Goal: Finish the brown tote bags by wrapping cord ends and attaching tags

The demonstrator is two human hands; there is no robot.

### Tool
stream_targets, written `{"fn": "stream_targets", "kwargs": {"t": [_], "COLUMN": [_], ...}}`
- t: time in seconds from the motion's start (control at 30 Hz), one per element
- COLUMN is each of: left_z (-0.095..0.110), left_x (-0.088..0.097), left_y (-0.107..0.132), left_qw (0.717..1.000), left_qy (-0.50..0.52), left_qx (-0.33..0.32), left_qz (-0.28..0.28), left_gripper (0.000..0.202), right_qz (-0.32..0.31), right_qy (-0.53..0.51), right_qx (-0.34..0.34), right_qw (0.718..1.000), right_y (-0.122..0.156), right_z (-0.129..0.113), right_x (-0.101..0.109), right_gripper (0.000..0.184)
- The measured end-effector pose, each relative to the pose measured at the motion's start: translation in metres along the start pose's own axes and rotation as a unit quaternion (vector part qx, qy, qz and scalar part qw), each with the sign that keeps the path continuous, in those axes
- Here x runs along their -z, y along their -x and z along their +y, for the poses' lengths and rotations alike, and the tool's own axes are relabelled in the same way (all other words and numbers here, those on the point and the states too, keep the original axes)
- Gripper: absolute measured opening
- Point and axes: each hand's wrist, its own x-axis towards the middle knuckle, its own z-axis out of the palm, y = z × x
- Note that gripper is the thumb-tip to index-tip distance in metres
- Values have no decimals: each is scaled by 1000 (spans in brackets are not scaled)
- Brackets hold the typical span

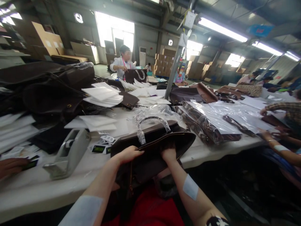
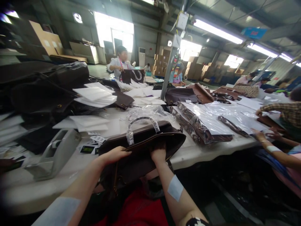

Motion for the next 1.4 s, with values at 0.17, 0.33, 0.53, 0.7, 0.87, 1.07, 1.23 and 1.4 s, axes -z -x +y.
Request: {"fn": "stream_targets", "kwargs": {"t": [0.17,0.33,0.53,0.7,0.87,1.07,1.23,1.4], "left_z": [36,72,72,37,17,12,3,-8], "left_x": [-20,-30,4,4,1,2,9,12], "left_y": [25,42,31,22,15,22,18,4], "left_qw": [972,952,964,984,993,996,999,999], "left_qy": [-222,-279,-243,-173,-114,-64,-4,50], "left_qx": [-22,-43,-24,-17,0,13,11,-13], "left_qz": [68,118,108,48,34,56,39,-12], "left_gripper": [45,36,29,27,33,35,35,46], "right_qz": [-123,-202,-212,-228,-193,-119,-94,34], "right_qy": [41,28,-13,-47,-34,-48,-158,-230], "right_qx": [20,133,243,248,216,219,255,116], "right_qw": [991,970,947,940,956,967,949,966], "right_y": [-14,-31,-29,-29,-24,16,75,112], "right_z": [-7,-8,-7,-9,-15,-27,-26,21], "right_x": [4,13,20,22,24,28,62,99], "right_gripper": [56,45,45,48,46,35,45,24]}}
